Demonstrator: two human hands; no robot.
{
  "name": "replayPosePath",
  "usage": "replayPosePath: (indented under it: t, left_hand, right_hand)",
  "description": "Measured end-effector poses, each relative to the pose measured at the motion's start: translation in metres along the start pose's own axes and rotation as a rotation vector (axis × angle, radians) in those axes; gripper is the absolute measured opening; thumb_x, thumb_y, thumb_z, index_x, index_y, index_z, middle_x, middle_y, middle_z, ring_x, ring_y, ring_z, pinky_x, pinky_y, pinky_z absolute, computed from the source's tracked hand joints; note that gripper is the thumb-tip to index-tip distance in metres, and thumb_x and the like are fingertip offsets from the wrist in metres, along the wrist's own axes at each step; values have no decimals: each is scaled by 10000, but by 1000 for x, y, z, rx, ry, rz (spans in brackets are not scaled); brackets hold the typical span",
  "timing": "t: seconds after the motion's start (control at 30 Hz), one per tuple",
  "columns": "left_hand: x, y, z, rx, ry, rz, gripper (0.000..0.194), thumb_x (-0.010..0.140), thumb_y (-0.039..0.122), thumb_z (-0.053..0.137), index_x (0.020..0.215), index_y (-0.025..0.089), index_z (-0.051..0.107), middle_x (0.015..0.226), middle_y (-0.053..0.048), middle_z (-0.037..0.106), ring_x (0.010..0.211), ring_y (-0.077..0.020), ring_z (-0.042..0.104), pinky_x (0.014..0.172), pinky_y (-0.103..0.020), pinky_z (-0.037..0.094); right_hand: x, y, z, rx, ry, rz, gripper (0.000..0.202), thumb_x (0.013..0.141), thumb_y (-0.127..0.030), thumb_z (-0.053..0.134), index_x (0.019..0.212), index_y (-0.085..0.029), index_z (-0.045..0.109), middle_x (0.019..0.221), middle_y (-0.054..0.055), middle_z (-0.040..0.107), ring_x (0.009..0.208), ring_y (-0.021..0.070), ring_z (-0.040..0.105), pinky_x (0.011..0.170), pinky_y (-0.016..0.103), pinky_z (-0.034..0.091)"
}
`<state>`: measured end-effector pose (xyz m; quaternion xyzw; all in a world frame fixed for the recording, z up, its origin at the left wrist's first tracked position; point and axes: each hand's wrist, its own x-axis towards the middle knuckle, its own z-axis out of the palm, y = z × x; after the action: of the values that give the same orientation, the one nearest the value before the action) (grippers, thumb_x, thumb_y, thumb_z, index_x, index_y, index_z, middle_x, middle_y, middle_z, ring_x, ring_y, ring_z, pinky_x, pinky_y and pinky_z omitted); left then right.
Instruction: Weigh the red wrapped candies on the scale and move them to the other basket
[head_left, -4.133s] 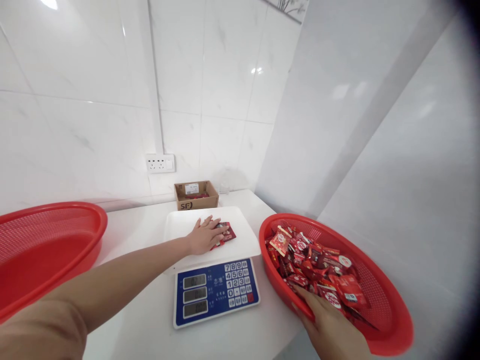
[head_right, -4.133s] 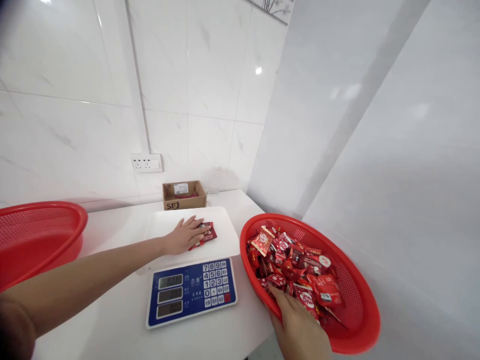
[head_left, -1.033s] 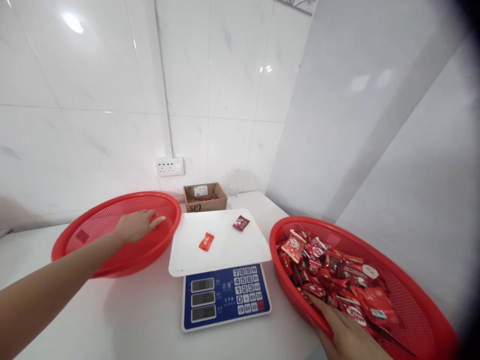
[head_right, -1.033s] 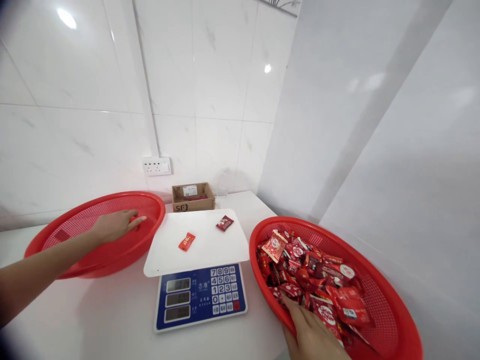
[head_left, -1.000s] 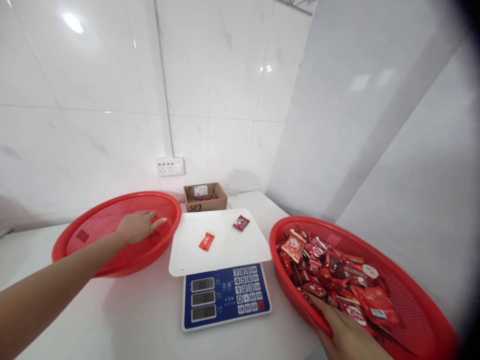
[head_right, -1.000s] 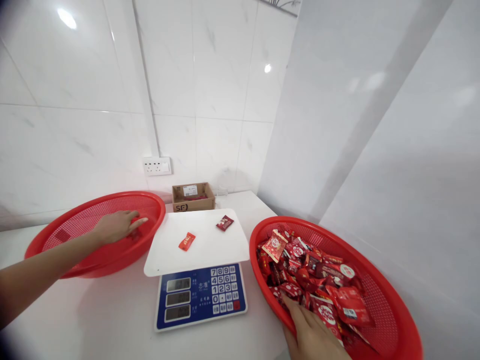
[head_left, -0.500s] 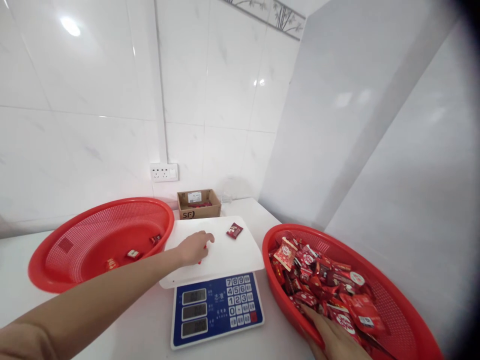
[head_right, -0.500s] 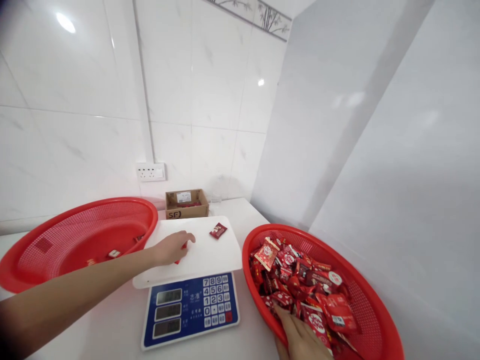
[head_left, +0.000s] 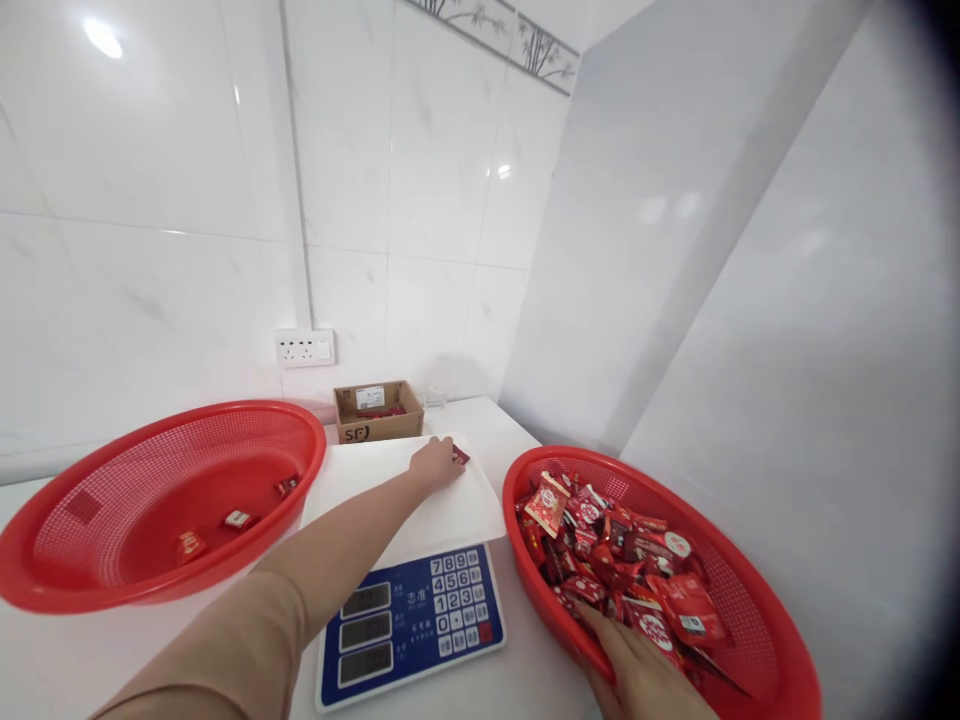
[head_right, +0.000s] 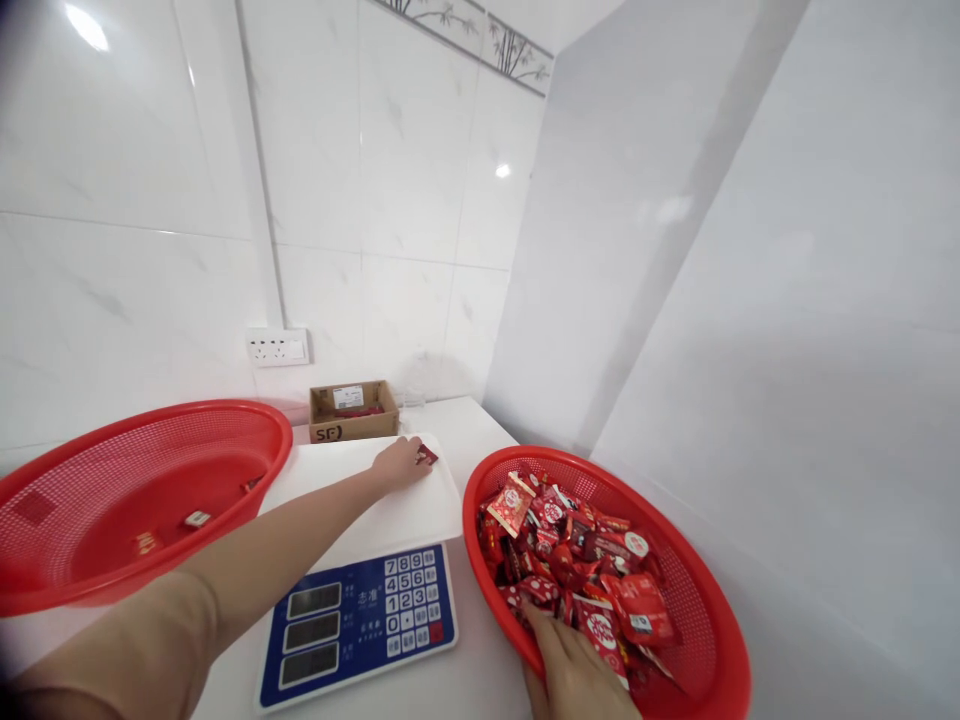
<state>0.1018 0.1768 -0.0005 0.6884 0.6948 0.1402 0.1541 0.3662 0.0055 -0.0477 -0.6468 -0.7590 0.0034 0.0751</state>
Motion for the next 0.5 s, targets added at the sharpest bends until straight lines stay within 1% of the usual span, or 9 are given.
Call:
replayPosePath:
  t: [0.07, 0.13, 0.23, 0.3, 0.4, 0.43, 0.5]
  left_hand:
    - [-1, 0, 1, 2, -17, 23, 319, 868, 315, 538, 1148, 163, 524, 1150, -81, 558, 965, -204, 579, 801, -411, 497]
    - [-6, -5, -5, 1, -30, 48, 312, 869, 313, 537, 1142, 163, 528, 1143, -79, 562, 959, -201, 581, 798, -408, 498]
    - [-23, -22, -25, -10, -24, 85, 297, 871, 316, 533, 1124, 162, 538, 1122, -75, 571, 935, -192, 587, 783, -396, 503]
    - [-38, -41, -45, -20, 5, 96, 282, 871, 322, 530, 1101, 158, 547, 1084, -69, 586, 894, -179, 595, 758, -377, 508]
    - [-65, -79, -80, -23, 69, 64, 268, 847, 328, 529, 1062, 170, 561, 946, -31, 634, 783, -161, 613, 701, -312, 502]
    - [-75, -93, -91, -17, 95, 31, 286, 834, 336, 519, 1068, 176, 559, 895, -22, 645, 755, -169, 618, 685, -300, 498]
    - [-94, -123, -110, 10, 153, -53, 352, 802, 378, 506, 1088, 179, 554, 892, -38, 656, 801, -218, 627, 711, -318, 488]
  right_hand:
    - [0, 0, 0, -11, 3, 3, 472, 815, -264, 368, 1254, -248, 540, 1196, 19, 622, 1058, 204, 593, 859, 298, 484]
    - [-1, 0, 0, -17, 18, -3, 463, 819, -269, 368, 1246, -255, 546, 1191, 18, 625, 1052, 204, 597, 847, 295, 490]
    - [-2, 1, 3, -15, 43, -15, 454, 823, -274, 368, 1238, -250, 553, 1177, 23, 633, 1034, 209, 606, 841, 310, 498]
    - [-2, 2, 5, -13, 56, -20, 453, 824, -281, 370, 1237, -251, 552, 1170, 32, 637, 1030, 218, 609, 828, 329, 509]
    - [-2, 5, 9, -9, 64, -22, 459, 826, -307, 367, 1247, -251, 542, 1176, 44, 633, 1032, 230, 610, 805, 355, 526]
    - [-1, 6, 11, -6, 60, -20, 462, 825, -318, 368, 1248, -252, 540, 1184, 46, 628, 1037, 234, 608, 798, 362, 530]
    - [0, 10, 15, 3, 43, -20, 465, 819, -333, 369, 1241, -248, 546, 1195, 47, 621, 1047, 236, 604, 799, 369, 533]
